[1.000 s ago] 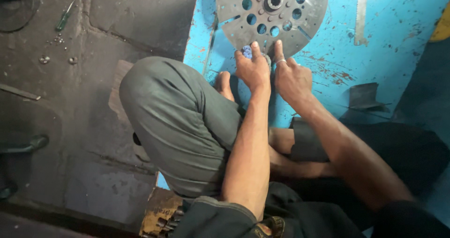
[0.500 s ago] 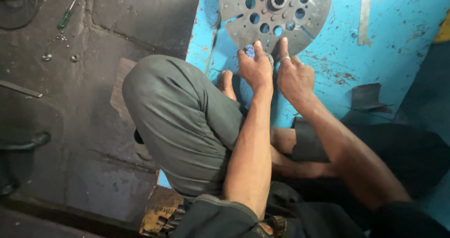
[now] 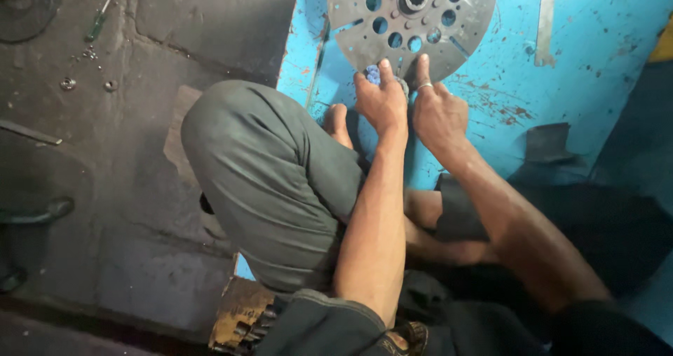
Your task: The person sits on the floor and scrubs a circular metal part with multiple holes using a small blue cloth. They systematically wipe the surface and edges of the part, occasionally rotating it to access different areas.
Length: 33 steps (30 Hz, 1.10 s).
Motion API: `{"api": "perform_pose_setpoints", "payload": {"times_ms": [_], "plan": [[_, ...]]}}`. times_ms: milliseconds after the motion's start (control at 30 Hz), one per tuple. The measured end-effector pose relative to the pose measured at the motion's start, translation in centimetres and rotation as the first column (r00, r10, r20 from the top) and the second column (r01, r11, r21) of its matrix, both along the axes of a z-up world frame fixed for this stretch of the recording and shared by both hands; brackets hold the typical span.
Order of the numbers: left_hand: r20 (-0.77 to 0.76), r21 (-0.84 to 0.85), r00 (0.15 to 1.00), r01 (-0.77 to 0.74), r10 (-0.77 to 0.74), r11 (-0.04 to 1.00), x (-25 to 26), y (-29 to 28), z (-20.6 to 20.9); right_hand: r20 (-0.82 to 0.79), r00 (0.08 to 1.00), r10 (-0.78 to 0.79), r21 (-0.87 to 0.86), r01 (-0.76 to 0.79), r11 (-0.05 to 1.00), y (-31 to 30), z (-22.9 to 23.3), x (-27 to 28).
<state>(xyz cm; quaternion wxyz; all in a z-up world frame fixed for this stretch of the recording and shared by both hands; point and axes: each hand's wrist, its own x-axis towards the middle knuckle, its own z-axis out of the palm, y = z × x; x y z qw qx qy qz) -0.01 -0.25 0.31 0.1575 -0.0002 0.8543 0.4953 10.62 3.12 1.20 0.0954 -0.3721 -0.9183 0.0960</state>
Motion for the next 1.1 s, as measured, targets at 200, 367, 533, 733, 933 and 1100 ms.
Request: {"api": "perform_pose_setpoints", "payload": {"times_ms": [200, 367, 533, 733, 933, 1100], "plan": [[0.052, 0.022, 0.999, -0.003, 0.002, 1.0, -0.2, 0.4, 0.6, 0.01, 1.0, -0.02, 0.018, 0.02, 1.0, 0.2, 0.3, -0.5], [-0.012, 0.01, 1.0, -0.005, 0.005, 1.0, -0.1, 0.6, 0.5, 0.002, 1.0, -0.013, 0.04, 0.012, 0.999, 0.5, 0.9, -0.4], [0.039, -0.023, 0.999, 0.018, -0.017, 1.0, 0.0, 0.4, 0.3, 0.098, 0.995, -0.008, -0.017, 0.01, 1.0, 0.2, 0.9, -0.5], [0.027, -0.001, 1.0, 0.015, -0.015, 1.0, 0.0, 0.2, 0.3, 0.024, 1.0, 0.018, 0.003, -0.018, 1.0, -0.2, 0.2, -0.3], [0.038, -0.004, 0.999, 0.016, -0.016, 1.0, -0.2, 0.0, 0.2, 0.025, 1.0, -0.01, 0.009, 0.01, 1.0, -0.4, -0.2, -0.5], [0.025, -0.002, 1.0, 0.008, -0.008, 1.0, -0.1, 0.6, -0.1, 0.022, 0.999, -0.031, -0.016, 0.031, 0.999, 0.1, 0.1, -0.5]]}}
